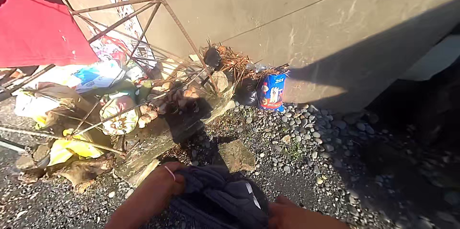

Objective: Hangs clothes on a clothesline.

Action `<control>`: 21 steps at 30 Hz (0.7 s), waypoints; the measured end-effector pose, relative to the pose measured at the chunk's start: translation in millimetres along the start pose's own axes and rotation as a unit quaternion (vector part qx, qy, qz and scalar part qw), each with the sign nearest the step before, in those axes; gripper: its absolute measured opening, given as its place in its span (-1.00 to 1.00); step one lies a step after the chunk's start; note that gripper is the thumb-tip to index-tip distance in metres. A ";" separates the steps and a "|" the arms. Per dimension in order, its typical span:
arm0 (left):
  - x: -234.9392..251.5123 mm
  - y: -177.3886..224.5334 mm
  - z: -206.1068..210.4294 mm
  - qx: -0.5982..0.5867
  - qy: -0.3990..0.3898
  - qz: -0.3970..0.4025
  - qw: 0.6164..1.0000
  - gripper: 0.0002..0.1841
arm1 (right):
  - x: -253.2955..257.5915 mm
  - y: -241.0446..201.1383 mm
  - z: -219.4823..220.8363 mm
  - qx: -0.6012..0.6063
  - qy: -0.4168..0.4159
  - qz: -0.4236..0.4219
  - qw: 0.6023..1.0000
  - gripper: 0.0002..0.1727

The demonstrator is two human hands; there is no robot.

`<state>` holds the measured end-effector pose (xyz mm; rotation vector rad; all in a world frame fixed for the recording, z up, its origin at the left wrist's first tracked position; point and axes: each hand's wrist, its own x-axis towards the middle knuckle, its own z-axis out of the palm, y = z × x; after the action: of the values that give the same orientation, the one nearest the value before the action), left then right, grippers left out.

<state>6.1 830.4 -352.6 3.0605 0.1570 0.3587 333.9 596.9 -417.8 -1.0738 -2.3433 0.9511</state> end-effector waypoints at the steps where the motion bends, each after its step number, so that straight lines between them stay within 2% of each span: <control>1: 4.6 -8.1 -6.6 0.009 0.010 0.016 1.000 -0.76 | -1.3 6.7 -4.2 -0.050 0.027 0.069 0.996 -0.61; 4: 24.6 -16.0 -21.4 0.032 0.017 0.082 0.996 -0.75 | -2.9 44.1 -13.6 -0.106 0.018 0.289 0.951 -0.68; 7: 53.1 -7.2 -23.6 0.064 -0.023 0.149 0.987 -0.76 | 8.2 74.6 -5.2 -0.088 -0.018 0.391 0.916 -0.70; 9: 69.9 -6.4 -22.6 0.092 -0.044 0.170 0.980 -0.78 | 16.4 91.6 5.4 -0.101 0.005 0.412 0.906 -0.68; 12: 84.3 -12.2 -26.2 0.127 -0.057 0.165 0.977 -0.79 | 3.9 115.5 -9.6 -0.140 0.125 0.434 0.881 -0.47; 16: 89.2 -28.0 -33.8 0.148 -0.031 0.122 0.981 -0.72 | -29.9 112.7 -63.4 -0.208 0.284 0.466 0.812 -0.56; 18: 90.7 -37.0 -32.1 0.135 0.004 0.102 0.986 -0.74 | -42.3 105.4 -82.8 -0.232 0.329 0.445 0.800 -0.59; 21: 96.1 -36.8 -31.1 0.047 0.014 0.031 0.998 -0.78 | -50.0 101.6 -104.9 -0.263 0.424 0.332 0.801 -0.73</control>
<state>88.4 878.6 -303.1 3.1598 0.0837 0.4100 478.6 650.3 -421.5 -2.0717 -1.4587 -0.1220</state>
